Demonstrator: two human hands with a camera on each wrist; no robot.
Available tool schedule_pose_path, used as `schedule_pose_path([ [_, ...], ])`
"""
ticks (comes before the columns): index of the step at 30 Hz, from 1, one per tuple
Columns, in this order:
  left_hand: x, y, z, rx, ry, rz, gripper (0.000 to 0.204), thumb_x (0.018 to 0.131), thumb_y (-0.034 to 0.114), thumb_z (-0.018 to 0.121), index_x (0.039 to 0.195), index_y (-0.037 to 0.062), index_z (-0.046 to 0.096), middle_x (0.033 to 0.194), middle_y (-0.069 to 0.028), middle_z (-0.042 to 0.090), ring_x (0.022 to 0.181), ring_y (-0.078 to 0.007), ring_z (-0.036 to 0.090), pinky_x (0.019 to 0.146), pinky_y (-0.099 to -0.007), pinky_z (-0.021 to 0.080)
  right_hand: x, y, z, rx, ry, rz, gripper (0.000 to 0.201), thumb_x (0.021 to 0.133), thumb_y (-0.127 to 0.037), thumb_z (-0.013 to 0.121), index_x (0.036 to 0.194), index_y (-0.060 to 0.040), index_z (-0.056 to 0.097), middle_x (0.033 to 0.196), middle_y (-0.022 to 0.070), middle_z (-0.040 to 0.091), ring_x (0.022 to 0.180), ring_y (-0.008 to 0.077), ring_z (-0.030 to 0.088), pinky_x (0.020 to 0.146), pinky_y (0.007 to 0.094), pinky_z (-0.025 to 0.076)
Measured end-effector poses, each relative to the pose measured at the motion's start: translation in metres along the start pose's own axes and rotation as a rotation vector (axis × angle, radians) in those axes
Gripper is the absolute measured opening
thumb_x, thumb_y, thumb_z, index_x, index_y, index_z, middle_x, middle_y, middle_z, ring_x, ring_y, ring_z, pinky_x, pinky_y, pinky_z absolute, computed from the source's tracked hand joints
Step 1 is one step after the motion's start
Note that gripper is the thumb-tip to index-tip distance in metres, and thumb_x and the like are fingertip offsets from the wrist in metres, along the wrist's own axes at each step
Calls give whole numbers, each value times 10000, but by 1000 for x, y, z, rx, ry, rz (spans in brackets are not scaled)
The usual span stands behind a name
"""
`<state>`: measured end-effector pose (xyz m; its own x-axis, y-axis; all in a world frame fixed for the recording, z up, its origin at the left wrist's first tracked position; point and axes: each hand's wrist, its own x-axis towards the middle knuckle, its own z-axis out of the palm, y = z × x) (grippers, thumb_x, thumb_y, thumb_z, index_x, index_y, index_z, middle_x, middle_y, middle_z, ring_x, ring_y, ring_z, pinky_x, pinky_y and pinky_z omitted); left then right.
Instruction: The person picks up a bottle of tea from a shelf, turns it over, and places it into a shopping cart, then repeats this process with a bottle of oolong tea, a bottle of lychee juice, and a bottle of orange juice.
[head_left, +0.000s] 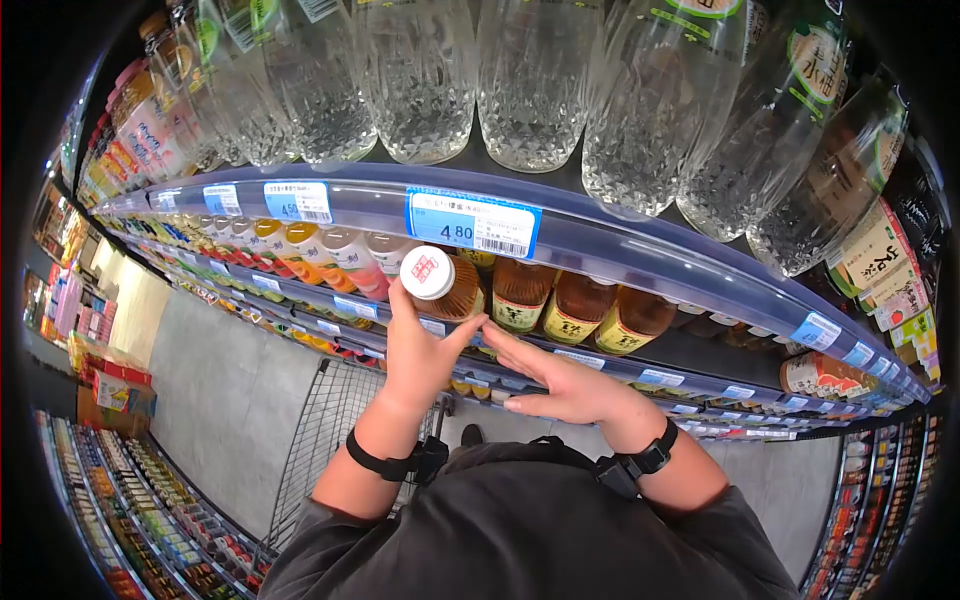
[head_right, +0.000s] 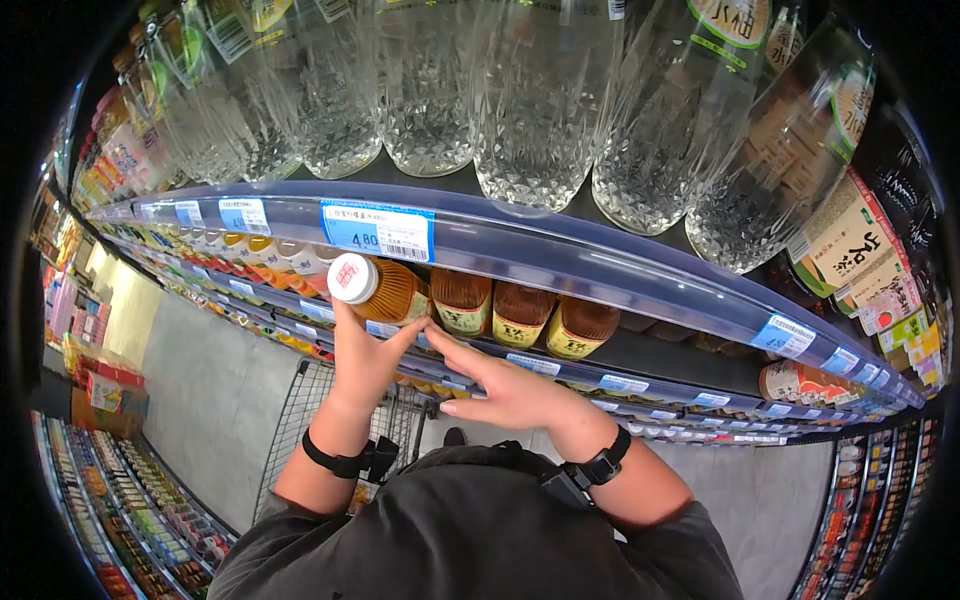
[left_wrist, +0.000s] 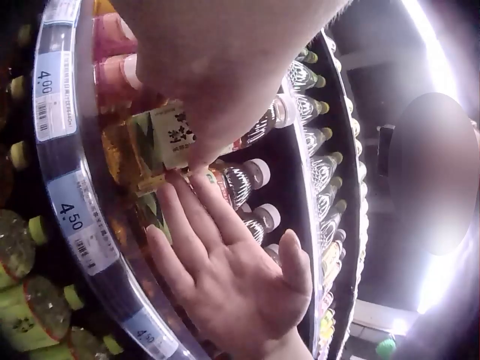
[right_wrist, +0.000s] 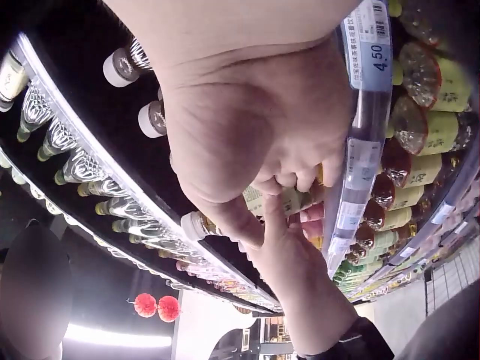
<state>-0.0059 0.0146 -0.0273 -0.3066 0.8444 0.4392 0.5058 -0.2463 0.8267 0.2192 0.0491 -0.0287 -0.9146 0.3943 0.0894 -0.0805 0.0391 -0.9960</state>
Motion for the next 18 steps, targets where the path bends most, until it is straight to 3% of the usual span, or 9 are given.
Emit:
schedule_pose_path([
  [11, 7, -5, 11, 39, -87, -75, 873, 790, 158, 909, 1438, -64, 367, 1271, -255, 646, 1207, -386, 649, 988, -429, 520, 3, 4, -7, 71, -6, 6, 959, 982, -12, 644, 1665, -43, -28, 1743, 174, 29, 1612, 260, 71, 1292, 427, 133],
  [18, 7, 1, 13, 81, -118, -16, 841, 837, 124, 861, 1469, -86, 346, 1308, -286, 607, 1226, -415, 620, 1015, -437, 503, 3, 6, -12, 147, -34, -3, 961, 983, -6, 629, 1664, -47, -48, 1745, 174, 17, 1614, 265, 61, 1291, 432, 132],
])
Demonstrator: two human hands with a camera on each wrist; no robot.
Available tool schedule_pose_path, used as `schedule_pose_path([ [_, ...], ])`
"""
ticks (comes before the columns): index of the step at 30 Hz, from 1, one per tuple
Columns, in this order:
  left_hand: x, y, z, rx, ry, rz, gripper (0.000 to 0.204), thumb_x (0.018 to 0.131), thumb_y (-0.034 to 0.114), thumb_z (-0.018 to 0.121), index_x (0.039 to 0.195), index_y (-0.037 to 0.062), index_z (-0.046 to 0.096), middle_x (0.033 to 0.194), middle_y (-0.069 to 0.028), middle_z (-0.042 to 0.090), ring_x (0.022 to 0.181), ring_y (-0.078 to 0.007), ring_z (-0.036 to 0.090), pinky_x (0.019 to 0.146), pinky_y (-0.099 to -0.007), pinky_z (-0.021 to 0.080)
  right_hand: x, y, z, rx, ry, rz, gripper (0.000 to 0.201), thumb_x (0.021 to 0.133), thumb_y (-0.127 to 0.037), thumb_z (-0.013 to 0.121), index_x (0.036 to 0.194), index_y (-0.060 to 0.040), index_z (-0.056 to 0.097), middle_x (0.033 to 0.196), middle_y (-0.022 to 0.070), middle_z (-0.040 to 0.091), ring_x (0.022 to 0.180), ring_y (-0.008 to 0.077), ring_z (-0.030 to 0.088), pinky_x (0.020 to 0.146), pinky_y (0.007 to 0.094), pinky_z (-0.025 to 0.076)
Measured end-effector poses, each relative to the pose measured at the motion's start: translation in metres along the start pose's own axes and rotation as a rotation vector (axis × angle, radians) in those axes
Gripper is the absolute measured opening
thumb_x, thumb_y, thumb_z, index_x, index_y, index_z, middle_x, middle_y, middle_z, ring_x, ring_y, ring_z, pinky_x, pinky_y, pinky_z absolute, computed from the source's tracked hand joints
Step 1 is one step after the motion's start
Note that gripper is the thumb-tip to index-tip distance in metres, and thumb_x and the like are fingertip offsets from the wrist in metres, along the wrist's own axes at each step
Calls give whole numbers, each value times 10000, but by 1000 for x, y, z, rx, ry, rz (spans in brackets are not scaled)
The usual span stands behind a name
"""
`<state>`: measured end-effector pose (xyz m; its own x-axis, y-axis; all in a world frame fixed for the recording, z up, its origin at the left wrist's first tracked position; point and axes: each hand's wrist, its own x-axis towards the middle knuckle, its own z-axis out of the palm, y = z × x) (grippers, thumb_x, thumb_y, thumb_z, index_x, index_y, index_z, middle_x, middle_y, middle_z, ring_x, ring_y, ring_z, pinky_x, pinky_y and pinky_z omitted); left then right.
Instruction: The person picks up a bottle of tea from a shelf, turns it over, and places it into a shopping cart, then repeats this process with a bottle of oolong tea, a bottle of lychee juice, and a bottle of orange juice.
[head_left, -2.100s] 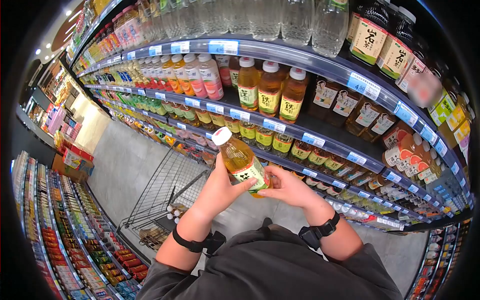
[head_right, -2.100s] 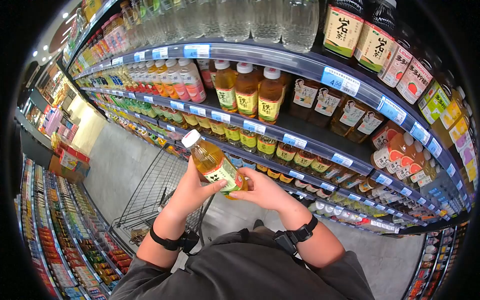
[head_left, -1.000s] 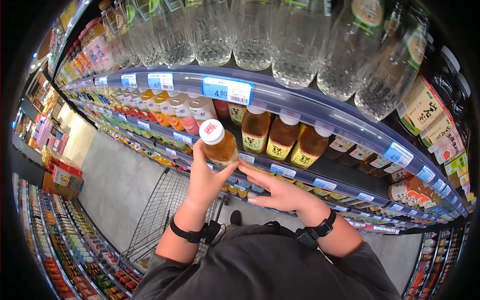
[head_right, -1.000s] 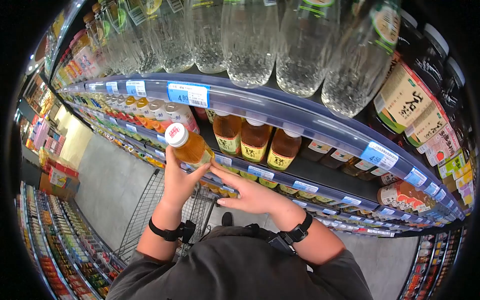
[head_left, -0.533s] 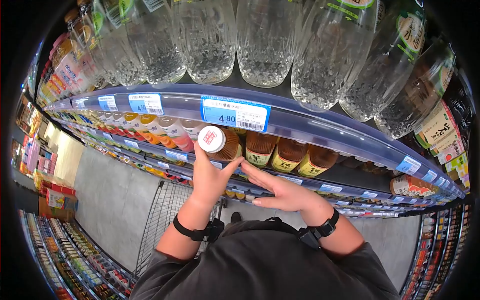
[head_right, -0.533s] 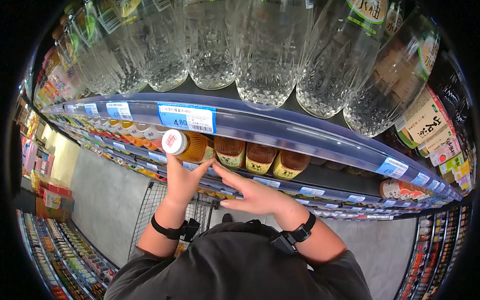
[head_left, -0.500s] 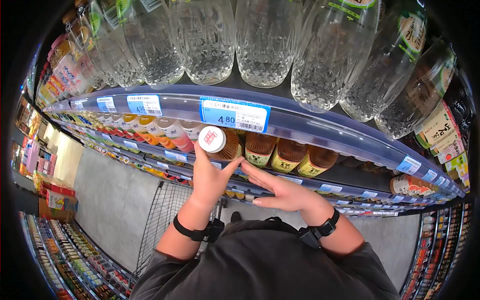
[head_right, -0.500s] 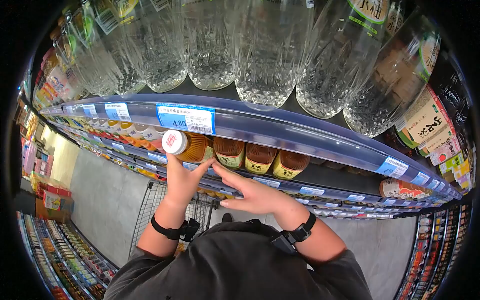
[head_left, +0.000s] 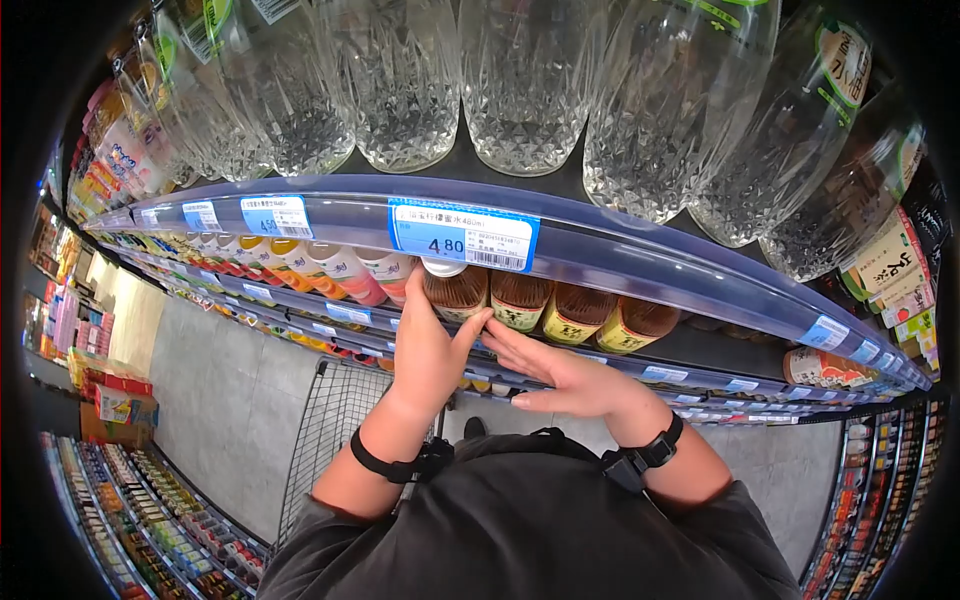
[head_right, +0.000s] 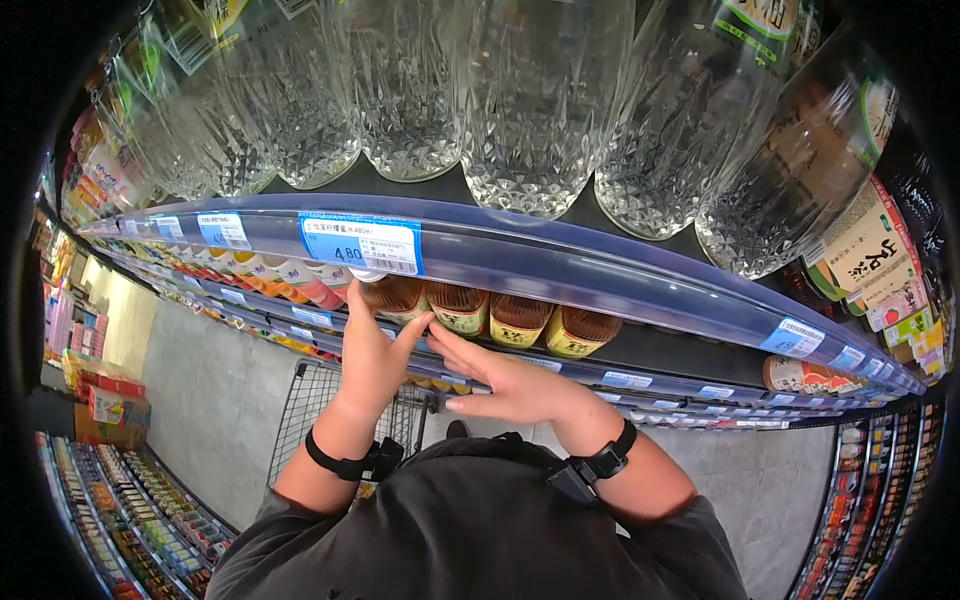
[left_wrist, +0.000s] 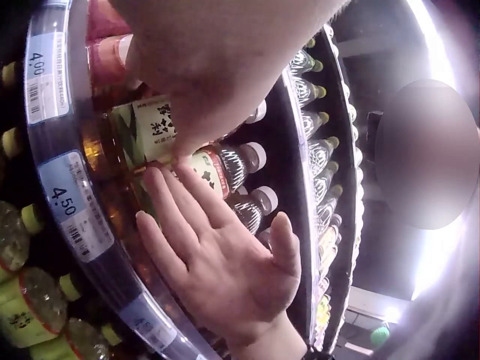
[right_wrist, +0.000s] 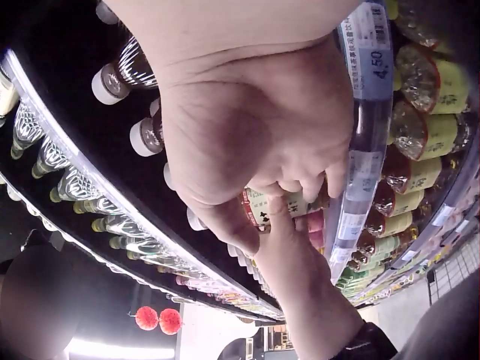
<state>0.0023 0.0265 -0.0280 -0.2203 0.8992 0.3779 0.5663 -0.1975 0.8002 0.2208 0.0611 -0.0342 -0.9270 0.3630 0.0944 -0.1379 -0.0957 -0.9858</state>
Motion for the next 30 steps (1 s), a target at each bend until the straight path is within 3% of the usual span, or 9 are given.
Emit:
schedule_pose_path([
  [8, 0, -9, 8, -43, 19, 63, 792, 889, 122, 813, 1486, -84, 334, 1335, -300, 584, 1231, -433, 606, 1023, -448, 494, -5, -8, -1, 21, -22, 30, 945, 972, -24, 645, 1669, -40, 6, 1750, 147, 40, 1613, 274, 100, 1290, 432, 143],
  [14, 0, -9, 10, -59, 13, 59, 764, 910, 73, 765, 1505, -83, 312, 1414, -300, 495, 1335, -441, 504, 1097, -463, 431, -19, -22, -2, 12, -77, 77, 909, 968, -30, 640, 1667, -25, 60, 1747, 157, 78, 1605, 282, 158, 1284, 423, 173],
  [23, -3, 2, 7, -43, -2, 36, 776, 931, 19, 708, 1548, -76, 246, 1481, -317, 438, 1406, -458, 441, 1157, -468, 383, -60, -23, -9, 32, -99, 122, 784, 996, -9, 601, 1661, -52, 187, 1634, 188, 396, 1489, 285, 435, 1222, 427, 334],
  [26, -3, 7, 3, -23, -31, 24, 797, 928, 3, 703, 1563, -65, 225, 1507, -323, 431, 1427, -446, 439, 1163, -458, 382, -78, -24, -14, 76, -81, 102, 767, 1003, -53, 611, 1654, -42, 206, 1626, 197, 405, 1487, 298, 435, 1219, 431, 338],
  [28, -3, 4, 3, -65, -47, 40, 825, 950, -18, 690, 1591, -50, 171, 1532, -285, 444, 1436, -348, 479, 1149, -415, 431, -93, -27, -15, 92, -46, 98, 763, 1003, -90, 623, 1649, -35, 221, 1618, 202, 416, 1484, 310, 438, 1215, 439, 343],
  [30, -4, 5, 5, -68, -46, 31, 828, 950, -32, 678, 1597, -38, 161, 1535, -277, 444, 1445, -343, 470, 1157, -413, 426, -109, -29, -16, 110, -13, 92, 761, 1003, -127, 635, 1643, -29, 236, 1609, 207, 427, 1480, 323, 442, 1211, 447, 349],
])
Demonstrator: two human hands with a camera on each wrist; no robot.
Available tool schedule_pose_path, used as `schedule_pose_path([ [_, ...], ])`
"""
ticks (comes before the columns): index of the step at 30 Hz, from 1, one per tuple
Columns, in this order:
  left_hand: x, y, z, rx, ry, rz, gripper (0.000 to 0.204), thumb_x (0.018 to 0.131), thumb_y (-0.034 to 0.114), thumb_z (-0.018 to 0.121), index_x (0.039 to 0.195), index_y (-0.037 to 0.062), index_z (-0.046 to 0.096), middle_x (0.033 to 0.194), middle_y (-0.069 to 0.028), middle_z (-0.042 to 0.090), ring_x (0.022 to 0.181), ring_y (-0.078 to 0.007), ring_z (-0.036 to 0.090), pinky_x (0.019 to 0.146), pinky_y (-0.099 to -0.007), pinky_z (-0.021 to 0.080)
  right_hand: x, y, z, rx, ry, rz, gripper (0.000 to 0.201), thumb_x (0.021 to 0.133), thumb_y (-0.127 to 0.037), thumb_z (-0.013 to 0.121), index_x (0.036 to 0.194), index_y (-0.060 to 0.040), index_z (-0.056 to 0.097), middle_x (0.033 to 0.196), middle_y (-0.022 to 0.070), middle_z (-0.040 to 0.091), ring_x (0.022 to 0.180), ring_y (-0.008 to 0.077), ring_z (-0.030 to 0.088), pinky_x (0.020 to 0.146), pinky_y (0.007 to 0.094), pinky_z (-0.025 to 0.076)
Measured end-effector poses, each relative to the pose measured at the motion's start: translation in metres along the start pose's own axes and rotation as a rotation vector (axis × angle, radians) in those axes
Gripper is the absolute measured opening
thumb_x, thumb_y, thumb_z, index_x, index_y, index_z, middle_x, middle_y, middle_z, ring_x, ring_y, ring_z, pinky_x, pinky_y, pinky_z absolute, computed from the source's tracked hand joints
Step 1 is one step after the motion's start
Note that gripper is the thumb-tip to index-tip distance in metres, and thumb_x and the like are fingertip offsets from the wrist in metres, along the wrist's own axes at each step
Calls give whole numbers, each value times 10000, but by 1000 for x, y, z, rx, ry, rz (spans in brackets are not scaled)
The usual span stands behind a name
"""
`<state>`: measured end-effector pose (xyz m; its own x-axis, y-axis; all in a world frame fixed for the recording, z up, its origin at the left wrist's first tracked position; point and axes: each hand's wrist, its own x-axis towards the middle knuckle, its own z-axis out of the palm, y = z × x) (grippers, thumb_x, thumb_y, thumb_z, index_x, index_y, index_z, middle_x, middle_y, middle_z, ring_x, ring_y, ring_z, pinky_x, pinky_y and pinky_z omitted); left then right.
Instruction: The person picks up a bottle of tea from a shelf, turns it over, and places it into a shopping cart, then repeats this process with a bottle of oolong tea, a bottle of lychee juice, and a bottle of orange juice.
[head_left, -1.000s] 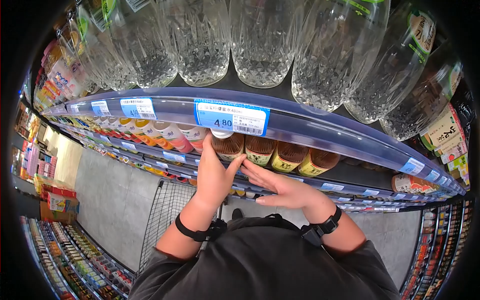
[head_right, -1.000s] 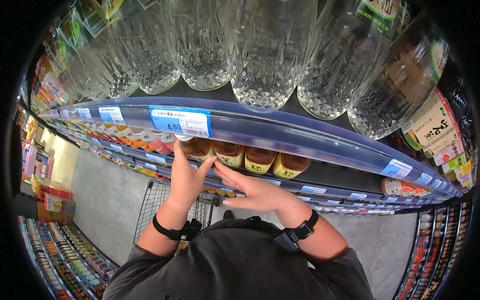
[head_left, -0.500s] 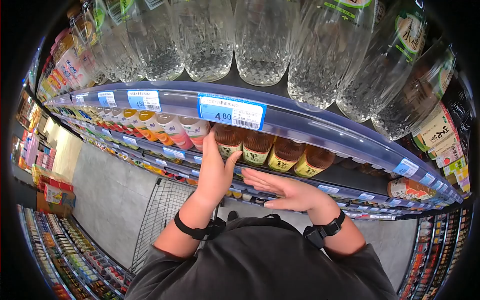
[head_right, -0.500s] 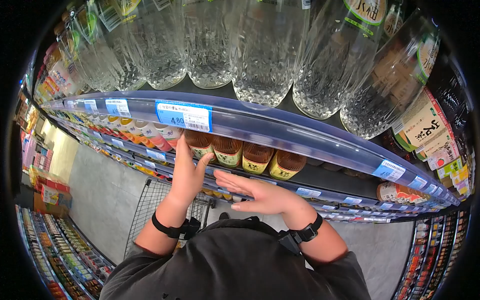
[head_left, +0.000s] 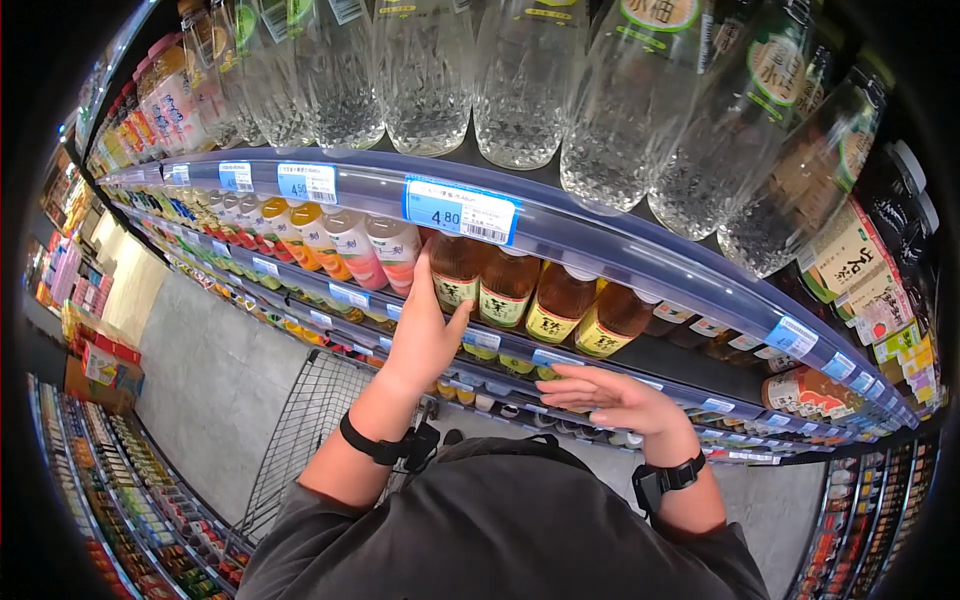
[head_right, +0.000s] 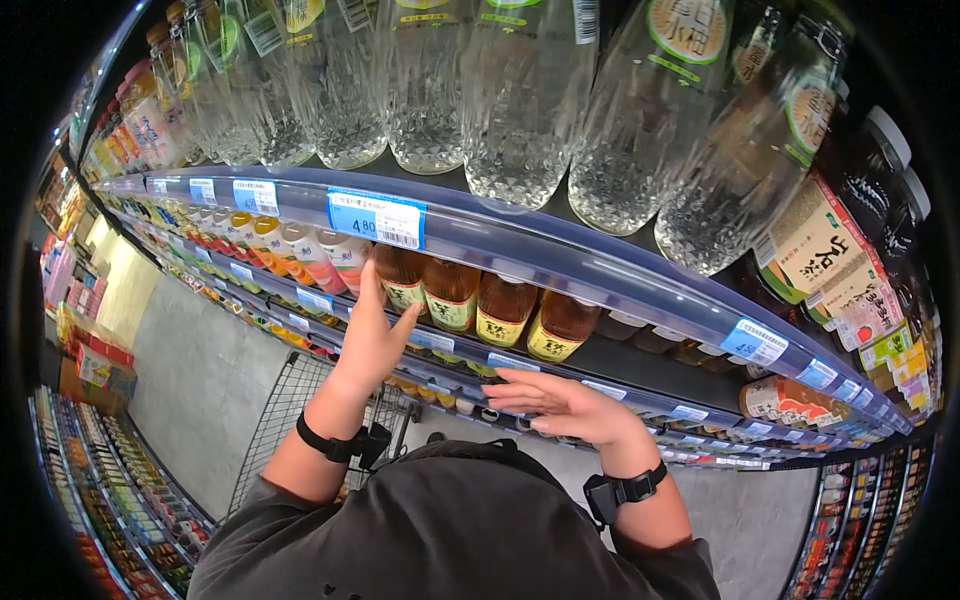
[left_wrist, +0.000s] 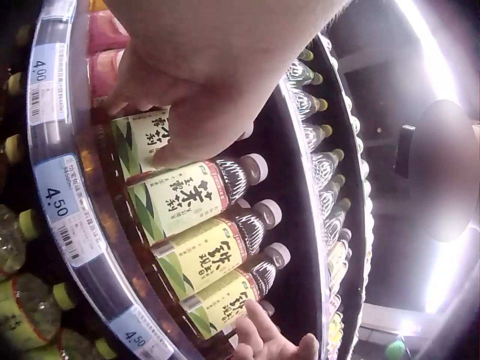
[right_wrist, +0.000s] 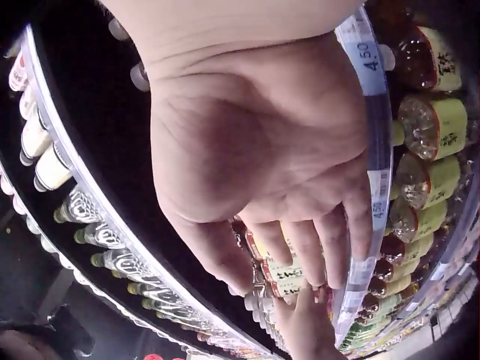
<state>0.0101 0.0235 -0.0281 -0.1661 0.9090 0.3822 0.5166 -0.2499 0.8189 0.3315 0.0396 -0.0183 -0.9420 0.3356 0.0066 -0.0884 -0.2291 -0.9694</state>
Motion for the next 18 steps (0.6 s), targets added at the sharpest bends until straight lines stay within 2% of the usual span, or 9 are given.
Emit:
schedule_pose_path([
  [5, -1, -7, 4, -18, -4, 4, 835, 941, -67, 655, 1607, -14, 154, 1546, -259, 441, 1458, -332, 456, 1172, -408, 414, -43, 9, -3, 92, 109, -90, 742, 994, -196, 649, 1618, -11, 292, 1573, 255, 455, 1444, 380, 477, 1199, 474, 365],
  [7, -3, -7, 7, -30, 47, 40, 852, 899, -34, 696, 1591, -21, 199, 1476, -293, 504, 1407, -410, 496, 1135, -431, 420, -59, 9, 2, 92, 133, -95, 736, 995, -200, 648, 1615, -9, 300, 1571, 261, 455, 1439, 386, 483, 1198, 474, 366],
  [10, -14, -4, 9, -38, 74, 55, 883, 895, -36, 700, 1605, -24, 175, 1523, -287, 475, 1437, -398, 470, 1153, -420, 404, -83, 13, 4, 98, 158, -96, 723, 998, -214, 652, 1606, -6, 319, 1572, 260, 455, 1433, 384, 491, 1194, 473, 369],
  [13, -37, 2, 9, 29, 104, -2, 889, 898, -35, 696, 1612, -30, 168, 1569, -315, 418, 1481, -394, 421, 1187, -412, 371, -104, 18, 5, 59, 151, -70, 719, 999, -203, 652, 1604, -4, 320, 1578, 238, 459, 1446, 350, 481, 1193, 448, 366],
  [15, -57, 15, 4, 120, 107, -54, 862, 904, -29, 693, 1608, -28, 196, 1567, -340, 406, 1492, -401, 404, 1202, -420, 357, -115, 24, 8, 53, 158, -39, 719, 993, -213, 661, 1596, 5, 334, 1560, 256, 473, 1431, 371, 496, 1185, 460, 379],
  [16, -69, 15, 3, 125, 114, -66, 862, 904, -29, 693, 1608, -28, 196, 1567, -340, 406, 1492, -401, 404, 1202, -420, 357, -120, 27, 10, 47, 172, -12, 721, 987, -223, 669, 1587, 15, 348, 1541, 275, 487, 1416, 391, 511, 1176, 472, 391],
  [18, -95, 11, -1, 99, 93, -153, 834, 930, -53, 665, 1622, 43, 211, 1595, -287, 396, 1508, -363, 387, 1225, -442, 342, -129, 37, 9, 64, 141, 13, 710, 984, -205, 669, 1584, 12, 357, 1542, 270, 488, 1416, 390, 511, 1173, 474, 395],
])
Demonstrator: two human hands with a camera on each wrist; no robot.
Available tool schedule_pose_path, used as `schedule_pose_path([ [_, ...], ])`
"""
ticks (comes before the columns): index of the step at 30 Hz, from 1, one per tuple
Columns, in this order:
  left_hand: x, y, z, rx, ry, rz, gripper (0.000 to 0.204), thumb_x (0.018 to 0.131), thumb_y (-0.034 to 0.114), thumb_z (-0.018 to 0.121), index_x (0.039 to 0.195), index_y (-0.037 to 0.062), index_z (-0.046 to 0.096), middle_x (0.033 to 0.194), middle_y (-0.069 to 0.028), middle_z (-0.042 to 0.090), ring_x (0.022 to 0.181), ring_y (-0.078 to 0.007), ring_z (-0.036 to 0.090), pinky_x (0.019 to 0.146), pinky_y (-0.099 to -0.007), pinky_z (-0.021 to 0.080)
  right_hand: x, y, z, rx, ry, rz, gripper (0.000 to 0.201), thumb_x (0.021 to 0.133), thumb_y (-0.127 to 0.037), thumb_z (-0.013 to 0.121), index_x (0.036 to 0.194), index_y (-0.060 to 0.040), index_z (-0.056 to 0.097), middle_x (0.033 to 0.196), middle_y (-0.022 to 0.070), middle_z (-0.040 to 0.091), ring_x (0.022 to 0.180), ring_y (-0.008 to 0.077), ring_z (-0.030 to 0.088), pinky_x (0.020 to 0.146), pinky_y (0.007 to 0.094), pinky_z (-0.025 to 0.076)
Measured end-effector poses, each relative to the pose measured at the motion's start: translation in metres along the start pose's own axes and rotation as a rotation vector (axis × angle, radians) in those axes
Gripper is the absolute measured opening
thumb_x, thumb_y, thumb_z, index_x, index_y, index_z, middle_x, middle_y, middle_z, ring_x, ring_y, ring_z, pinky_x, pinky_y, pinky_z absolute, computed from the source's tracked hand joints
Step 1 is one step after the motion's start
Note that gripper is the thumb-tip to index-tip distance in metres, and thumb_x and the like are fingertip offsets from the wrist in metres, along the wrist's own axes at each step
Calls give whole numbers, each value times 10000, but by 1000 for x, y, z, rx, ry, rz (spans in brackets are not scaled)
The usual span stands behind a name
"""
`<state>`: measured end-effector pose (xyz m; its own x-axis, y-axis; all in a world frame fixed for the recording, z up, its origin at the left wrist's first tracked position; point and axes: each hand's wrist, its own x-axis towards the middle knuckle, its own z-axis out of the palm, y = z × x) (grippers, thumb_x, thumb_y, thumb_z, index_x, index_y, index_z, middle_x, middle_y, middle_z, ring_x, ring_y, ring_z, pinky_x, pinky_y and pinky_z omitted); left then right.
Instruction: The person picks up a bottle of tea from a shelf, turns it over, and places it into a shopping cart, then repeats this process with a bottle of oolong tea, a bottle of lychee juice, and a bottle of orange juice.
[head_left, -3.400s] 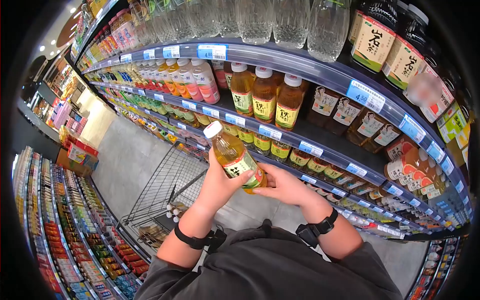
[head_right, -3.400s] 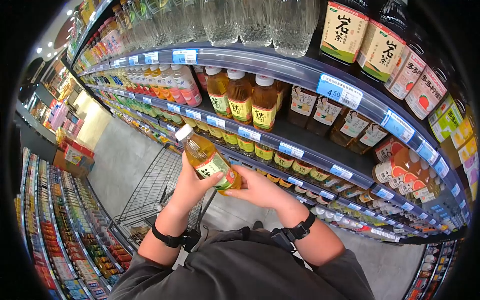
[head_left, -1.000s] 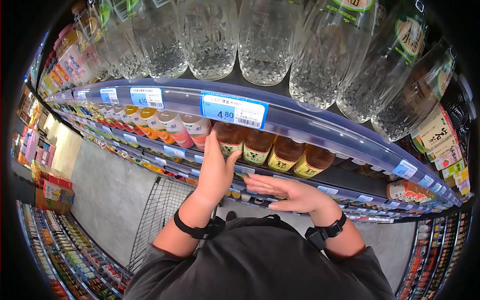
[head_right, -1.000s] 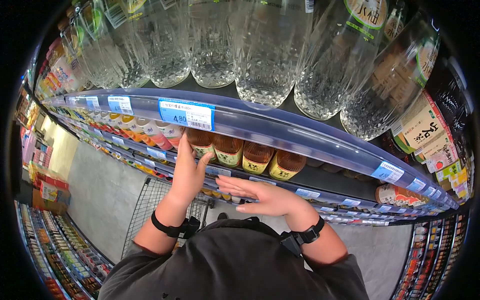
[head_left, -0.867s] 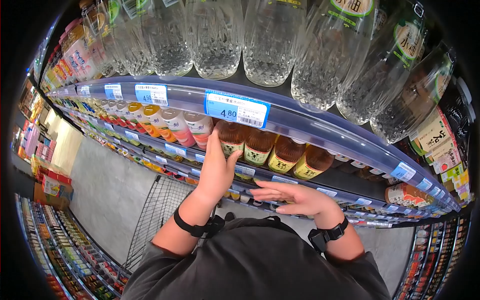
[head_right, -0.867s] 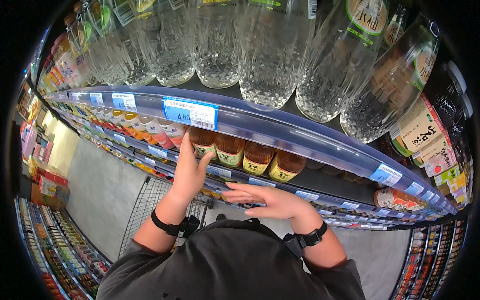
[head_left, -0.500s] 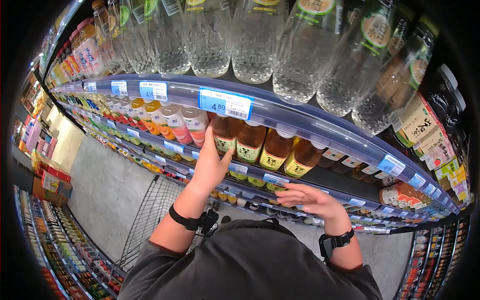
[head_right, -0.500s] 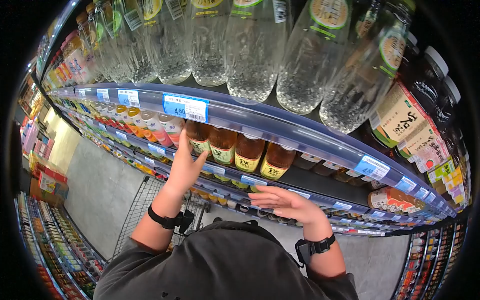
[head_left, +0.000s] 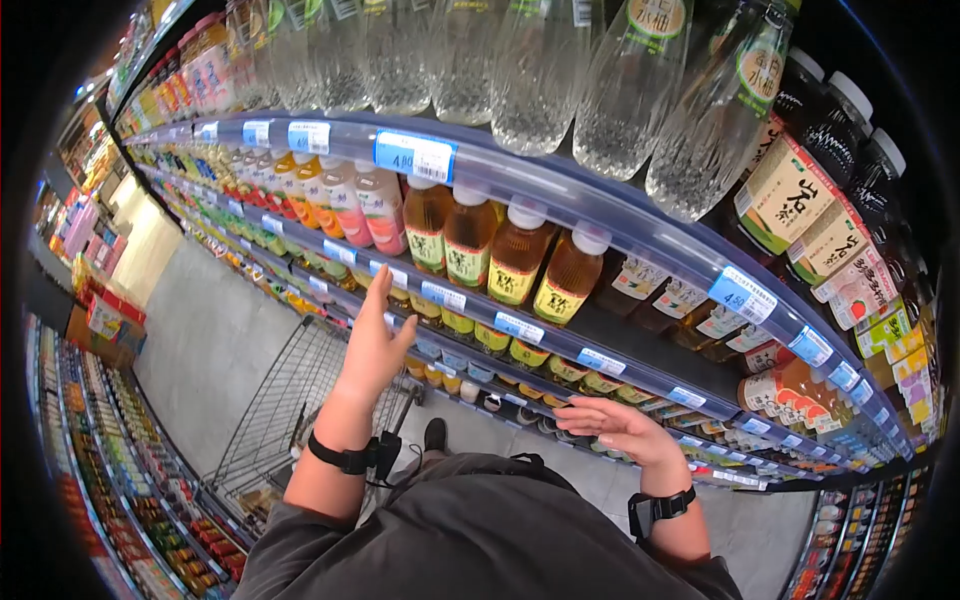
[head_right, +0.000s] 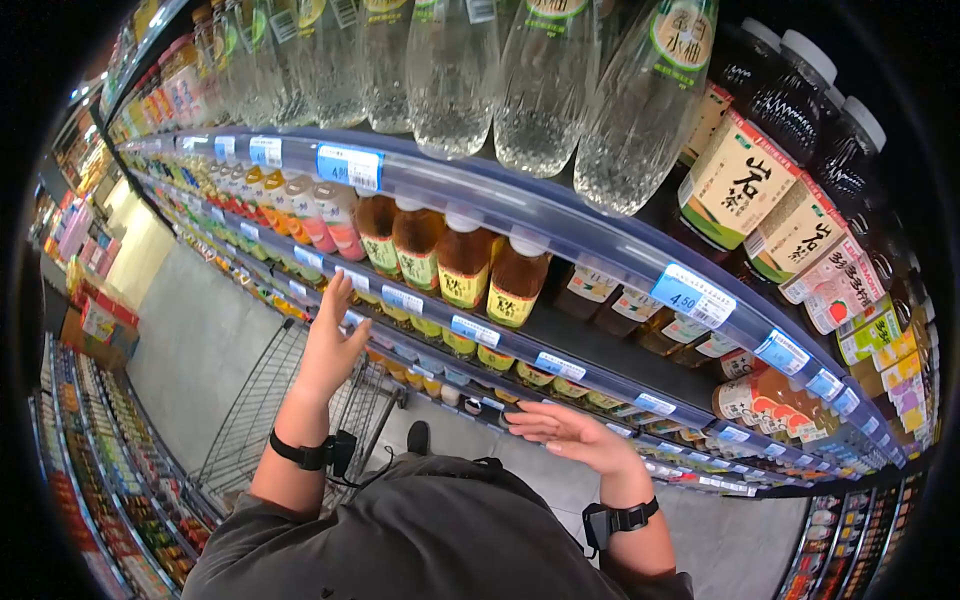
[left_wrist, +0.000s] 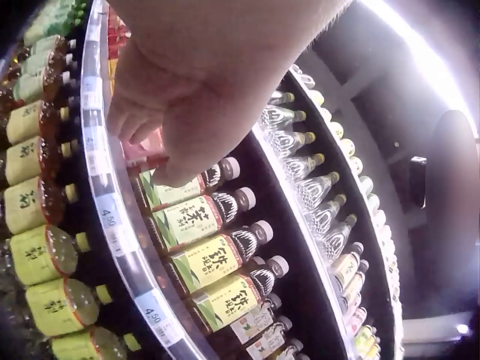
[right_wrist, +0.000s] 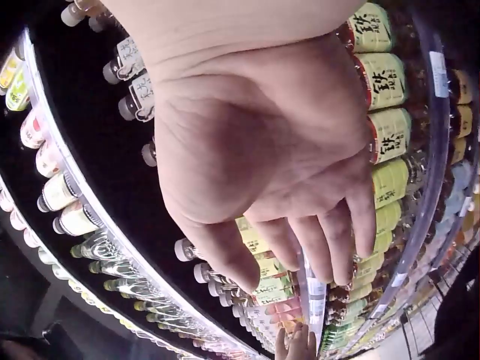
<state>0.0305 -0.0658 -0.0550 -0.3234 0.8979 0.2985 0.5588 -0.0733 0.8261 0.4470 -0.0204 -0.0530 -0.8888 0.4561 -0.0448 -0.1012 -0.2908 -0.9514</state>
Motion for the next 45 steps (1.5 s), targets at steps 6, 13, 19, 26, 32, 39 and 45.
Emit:
schedule_pose_path([
  [6, -87, -7, -34, 108, 59, -182, 678, 938, -26, 674, 1551, 37, 390, 1540, -183, 507, 1464, -303, 461, 1187, -438, 401, -3, 37, -5, 68, -76, 137, 654, 998, -229, 663, 1560, -8, 409, 1515, 206, 534, 1389, 319, 541, 1161, 437, 401],
  [13, -188, -17, -103, 194, 327, -382, 509, 998, 13, 610, 1488, 39, 473, 1443, -166, 589, 1371, -268, 551, 1108, -412, 464, 29, 68, 17, 65, -156, 230, 604, 999, -249, 653, 1520, -11, 461, 1452, 199, 590, 1303, 301, 608, 1114, 413, 446],
  [19, -261, -19, -167, 193, 583, -467, 436, 1015, 14, 586, 1444, 38, 512, 1384, -156, 614, 1280, -245, 594, 1060, -359, 482, 68, 64, 62, -7, -245, 274, 592, 1002, -275, 653, 1503, -11, 480, 1415, 190, 616, 1268, 296, 630, 1097, 416, 463],
  [26, -368, -28, -236, 184, 762, -482, 405, 1003, 25, 594, 1404, 37, 545, 1310, -148, 657, 1180, -231, 647, 1000, -354, 521, 113, 84, 150, -42, -305, 340, 501, 1012, -213, 626, 1456, -6, 523, 1379, 178, 638, 1226, 282, 649, 1064, 415, 491],
  [32, -487, -41, -302, 243, 900, -600, 370, 1016, 48, 583, 1385, 47, 561, 1290, -150, 678, 1162, -232, 657, 994, -358, 521, 156, 105, 252, -124, -421, 401, 449, 1017, -144, 602, 1440, -8, 539, 1361, 169, 649, 1207, 264, 656, 1045, 402, 505],
  [39, -604, -59, -348, 212, 1069, -728, 354, 1010, 60, 583, 1364, 51, 576, 1293, -140, 680, 1146, -230, 661, 967, -347, 521, 190, 128, 366, -275, -559, 448, 435, 1018, -158, 601, 1422, -4, 552, 1342, 167, 660, 1196, 263, 662, 1031, 396, 517],
  [45, -672, -70, -367, 272, 1134, -765, 353, 994, 63, 592, 1347, 57, 590, 1281, -135, 688, 1122, -225, 662, 945, -351, 520, 211, 155, 433, -335, -600, 511, 402, 1025, -148, 581, 1398, 2, 568, 1317, 165, 674, 1194, 259, 666, 1031, 396, 522],
])
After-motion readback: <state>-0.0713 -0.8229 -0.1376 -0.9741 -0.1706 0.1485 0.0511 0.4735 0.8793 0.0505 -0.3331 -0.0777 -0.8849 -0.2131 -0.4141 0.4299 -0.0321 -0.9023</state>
